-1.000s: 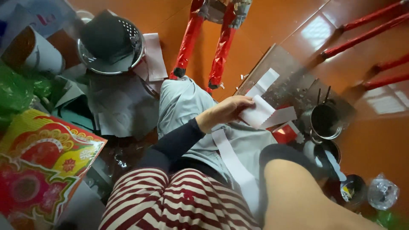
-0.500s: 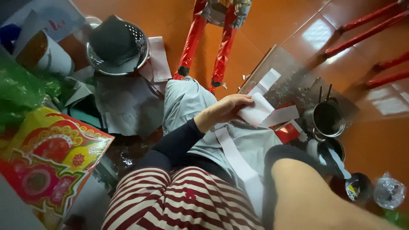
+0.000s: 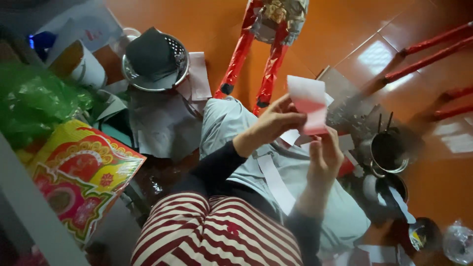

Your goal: Wrapping red paper strips around the legs of a paper giraffe model.

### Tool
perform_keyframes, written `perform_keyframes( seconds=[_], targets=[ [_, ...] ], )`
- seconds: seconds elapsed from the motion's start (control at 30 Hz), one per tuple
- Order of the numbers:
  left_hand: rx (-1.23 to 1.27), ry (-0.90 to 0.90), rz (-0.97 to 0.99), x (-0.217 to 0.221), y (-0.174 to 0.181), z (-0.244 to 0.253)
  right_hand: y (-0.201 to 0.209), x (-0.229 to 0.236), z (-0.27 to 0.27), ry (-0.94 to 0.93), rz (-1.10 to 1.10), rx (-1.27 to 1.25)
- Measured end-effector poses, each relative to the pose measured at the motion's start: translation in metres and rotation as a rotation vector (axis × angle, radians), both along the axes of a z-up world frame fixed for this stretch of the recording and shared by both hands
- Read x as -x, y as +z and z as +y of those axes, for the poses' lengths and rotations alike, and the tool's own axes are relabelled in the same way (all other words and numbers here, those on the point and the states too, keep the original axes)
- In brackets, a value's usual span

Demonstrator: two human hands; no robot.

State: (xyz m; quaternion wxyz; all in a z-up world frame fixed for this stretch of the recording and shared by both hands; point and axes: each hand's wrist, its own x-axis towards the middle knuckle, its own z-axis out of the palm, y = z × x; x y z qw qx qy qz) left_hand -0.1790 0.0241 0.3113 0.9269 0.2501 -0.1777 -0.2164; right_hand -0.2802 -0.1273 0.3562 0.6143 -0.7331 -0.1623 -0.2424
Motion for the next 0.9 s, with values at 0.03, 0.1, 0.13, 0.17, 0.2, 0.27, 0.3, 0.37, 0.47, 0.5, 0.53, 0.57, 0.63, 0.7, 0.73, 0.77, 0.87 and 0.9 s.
perform_keyframes(
  seconds=[0.03, 0.1, 0.13, 0.17, 0.2, 0.27, 0.3, 0.37, 0.47, 0.5, 0.53, 0.57, 0.63, 0.7, 0.73, 0.77, 0.87, 0.9],
  targets=[
    [-0.004, 0.006, 0.000, 0.003, -0.004, -0.002, -0.003, 0.001, 0.004, 0.006, 0.000, -0.004],
    [-0.029, 0.028, -0.104, 0.007, -0.010, -0.007, -0.009, 0.002, 0.011, -0.024, 0.007, -0.224],
    [-0.031, 0.031, -0.104, 0.010, -0.003, -0.005, -0.011, 0.004, 0.009, -0.021, 0.007, -0.225],
    [-0.020, 0.049, -0.126, 0.013, 0.003, -0.003, -0.014, 0.005, 0.007, -0.070, -0.009, -0.192],
    [-0.008, 0.067, -0.146, 0.016, 0.008, -0.002, -0.017, 0.006, 0.004, -0.121, -0.022, -0.158],
    [-0.105, 0.086, -0.156, 0.021, 0.014, 0.006, -0.009, 0.008, 0.013, -0.075, -0.046, -0.192],
    [-0.202, 0.103, -0.167, 0.023, 0.016, 0.009, -0.005, 0.009, 0.017, -0.031, -0.071, -0.226],
    [-0.101, 0.138, -0.153, 0.016, 0.008, 0.008, -0.021, 0.010, 0.008, -0.085, -0.048, -0.120],
    [-0.026, 0.263, -0.155, -0.001, 0.001, 0.031, -0.032, 0.014, -0.001, -0.010, 0.012, -0.025],
    [-0.054, 0.351, -0.169, -0.002, 0.000, 0.032, -0.034, 0.015, -0.004, 0.115, 0.051, -0.040],
    [-0.084, 0.438, -0.179, -0.006, -0.003, 0.051, -0.035, 0.017, -0.005, 0.119, 0.057, -0.039],
    [-0.115, 0.525, -0.189, -0.010, -0.005, 0.070, -0.035, 0.019, -0.006, 0.252, 0.100, -0.193],
    [-0.178, 0.701, -0.213, -0.015, -0.011, 0.113, -0.044, 0.018, -0.010, 0.389, 0.145, -0.350],
    [-0.245, 0.873, -0.235, -0.019, -0.017, 0.158, -0.062, 0.015, -0.018, 0.386, 0.327, -0.368],
    [-0.249, 0.874, -0.229, -0.017, -0.035, 0.173, -0.061, 0.011, -0.012, 0.387, 0.334, -0.370],
    [-0.144, 0.857, -0.013, -0.015, -0.053, 0.189, -0.060, 0.006, -0.006, 0.402, 0.380, -0.405],
    [-0.143, 0.822, 0.435, -0.007, -0.155, 0.220, -0.067, -0.014, 0.009, 0.403, 0.499, -0.367],
    [-0.249, 0.809, 0.644, -0.006, -0.194, 0.229, -0.071, -0.024, 0.015, 0.398, 0.550, -0.298]
  ],
)
